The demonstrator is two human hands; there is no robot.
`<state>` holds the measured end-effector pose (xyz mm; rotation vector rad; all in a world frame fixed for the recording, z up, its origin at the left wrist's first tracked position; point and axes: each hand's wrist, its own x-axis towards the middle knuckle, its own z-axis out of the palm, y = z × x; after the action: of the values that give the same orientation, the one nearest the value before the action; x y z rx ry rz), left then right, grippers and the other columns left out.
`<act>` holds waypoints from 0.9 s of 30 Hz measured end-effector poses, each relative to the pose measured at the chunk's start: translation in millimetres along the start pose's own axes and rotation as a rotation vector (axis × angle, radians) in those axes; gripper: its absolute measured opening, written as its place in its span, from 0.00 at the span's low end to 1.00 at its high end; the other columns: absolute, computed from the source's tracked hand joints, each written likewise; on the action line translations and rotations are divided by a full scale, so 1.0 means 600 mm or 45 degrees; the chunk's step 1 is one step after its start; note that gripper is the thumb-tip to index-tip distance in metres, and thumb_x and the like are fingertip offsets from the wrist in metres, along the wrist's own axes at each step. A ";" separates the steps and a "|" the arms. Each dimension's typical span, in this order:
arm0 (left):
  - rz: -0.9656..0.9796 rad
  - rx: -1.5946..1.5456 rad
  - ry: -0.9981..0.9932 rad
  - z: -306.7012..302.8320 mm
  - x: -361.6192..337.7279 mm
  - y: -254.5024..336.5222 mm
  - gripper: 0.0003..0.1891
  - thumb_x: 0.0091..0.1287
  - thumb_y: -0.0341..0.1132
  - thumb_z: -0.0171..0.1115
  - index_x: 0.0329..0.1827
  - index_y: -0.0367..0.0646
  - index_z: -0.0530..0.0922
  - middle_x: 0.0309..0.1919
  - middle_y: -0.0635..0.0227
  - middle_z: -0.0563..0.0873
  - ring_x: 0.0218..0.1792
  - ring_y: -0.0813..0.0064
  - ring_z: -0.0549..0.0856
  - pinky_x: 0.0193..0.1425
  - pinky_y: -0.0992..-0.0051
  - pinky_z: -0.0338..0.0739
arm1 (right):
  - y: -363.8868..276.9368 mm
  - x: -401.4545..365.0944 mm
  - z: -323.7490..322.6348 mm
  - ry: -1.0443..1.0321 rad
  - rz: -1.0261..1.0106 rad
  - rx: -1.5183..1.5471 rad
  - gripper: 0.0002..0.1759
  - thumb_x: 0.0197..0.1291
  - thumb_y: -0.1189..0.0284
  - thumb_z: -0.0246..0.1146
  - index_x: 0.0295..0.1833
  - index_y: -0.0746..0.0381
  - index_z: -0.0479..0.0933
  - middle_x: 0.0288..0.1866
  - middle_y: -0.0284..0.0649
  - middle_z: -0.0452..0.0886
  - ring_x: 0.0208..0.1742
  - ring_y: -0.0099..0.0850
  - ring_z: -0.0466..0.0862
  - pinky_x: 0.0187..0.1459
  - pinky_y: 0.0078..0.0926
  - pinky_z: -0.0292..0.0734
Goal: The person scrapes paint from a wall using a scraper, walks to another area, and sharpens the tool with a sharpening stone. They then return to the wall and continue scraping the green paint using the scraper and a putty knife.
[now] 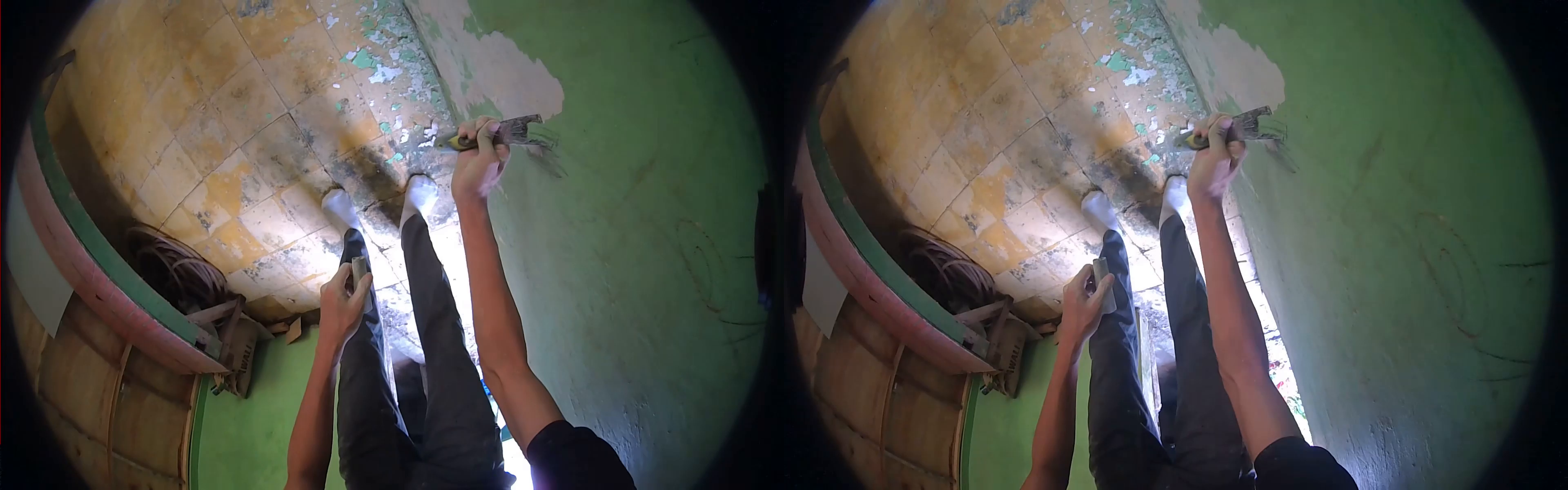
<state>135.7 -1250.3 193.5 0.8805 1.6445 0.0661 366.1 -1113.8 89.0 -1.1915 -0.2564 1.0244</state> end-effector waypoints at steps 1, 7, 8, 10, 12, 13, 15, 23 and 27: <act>0.018 -0.035 0.021 0.003 0.000 -0.004 0.14 0.66 0.37 0.65 0.33 0.34 0.74 0.20 0.57 0.75 0.22 0.70 0.73 0.30 0.68 0.69 | -0.010 -0.005 0.026 -0.055 0.046 0.028 0.09 0.73 0.75 0.55 0.36 0.58 0.67 0.33 0.33 0.66 0.35 0.25 0.65 0.43 0.29 0.67; -0.018 -0.095 -0.002 0.012 0.002 -0.009 0.13 0.66 0.37 0.65 0.34 0.35 0.75 0.20 0.58 0.76 0.22 0.70 0.73 0.30 0.69 0.70 | -0.055 -0.015 0.029 0.091 0.050 -0.384 0.12 0.76 0.68 0.52 0.37 0.61 0.69 0.30 0.32 0.65 0.33 0.24 0.67 0.40 0.25 0.67; -0.002 -0.121 0.015 0.013 -0.002 0.000 0.14 0.66 0.37 0.65 0.34 0.35 0.74 0.20 0.58 0.75 0.22 0.70 0.73 0.30 0.69 0.69 | -0.069 -0.030 0.036 0.094 0.103 -0.428 0.13 0.76 0.67 0.52 0.37 0.61 0.69 0.30 0.32 0.66 0.33 0.24 0.68 0.39 0.25 0.67; 0.056 -0.163 0.063 0.014 -0.004 0.008 0.14 0.66 0.37 0.65 0.32 0.35 0.72 0.19 0.59 0.73 0.21 0.72 0.71 0.29 0.68 0.68 | -0.096 -0.050 0.055 0.156 0.069 -0.558 0.18 0.75 0.64 0.51 0.32 0.63 0.73 0.24 0.30 0.69 0.26 0.18 0.67 0.29 0.23 0.61; 0.010 -0.153 0.014 0.009 -0.007 0.006 0.15 0.67 0.37 0.65 0.32 0.35 0.72 0.19 0.59 0.73 0.21 0.73 0.71 0.28 0.69 0.68 | -0.118 -0.062 0.038 0.133 0.175 -0.841 0.19 0.75 0.61 0.53 0.34 0.65 0.75 0.24 0.30 0.70 0.25 0.19 0.68 0.28 0.24 0.62; 0.006 -0.156 -0.009 0.011 -0.002 0.009 0.15 0.67 0.38 0.65 0.31 0.35 0.72 0.19 0.59 0.73 0.22 0.74 0.70 0.28 0.69 0.67 | -0.134 -0.059 0.033 0.116 0.207 -0.981 0.20 0.75 0.60 0.53 0.35 0.65 0.75 0.24 0.31 0.71 0.25 0.19 0.68 0.28 0.24 0.63; 0.013 -0.177 -0.010 0.007 0.000 0.016 0.15 0.66 0.38 0.65 0.32 0.35 0.72 0.19 0.60 0.72 0.23 0.77 0.69 0.29 0.70 0.67 | -0.168 -0.075 0.027 0.085 0.317 -1.331 0.22 0.74 0.58 0.54 0.41 0.68 0.77 0.23 0.32 0.71 0.25 0.22 0.70 0.30 0.28 0.66; 0.106 -0.292 0.059 0.026 0.025 0.038 0.13 0.66 0.37 0.64 0.40 0.35 0.74 0.22 0.59 0.77 0.25 0.75 0.76 0.32 0.71 0.71 | -0.260 -0.131 0.035 -0.284 0.394 -1.159 0.29 0.73 0.69 0.54 0.74 0.69 0.59 0.35 0.38 0.74 0.27 0.24 0.76 0.30 0.24 0.74; 0.148 -0.513 -0.029 0.031 0.046 0.156 0.22 0.67 0.35 0.67 0.59 0.35 0.73 0.36 0.64 0.84 0.36 0.79 0.82 0.42 0.76 0.77 | -0.261 -0.143 0.041 -0.127 0.371 -1.093 0.31 0.73 0.70 0.52 0.78 0.66 0.55 0.26 0.33 0.72 0.20 0.18 0.72 0.19 0.18 0.67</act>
<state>198.6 -1175.4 211.4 0.6618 1.4865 0.4505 384.6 -1164.4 261.0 -1.9923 -0.6583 1.2758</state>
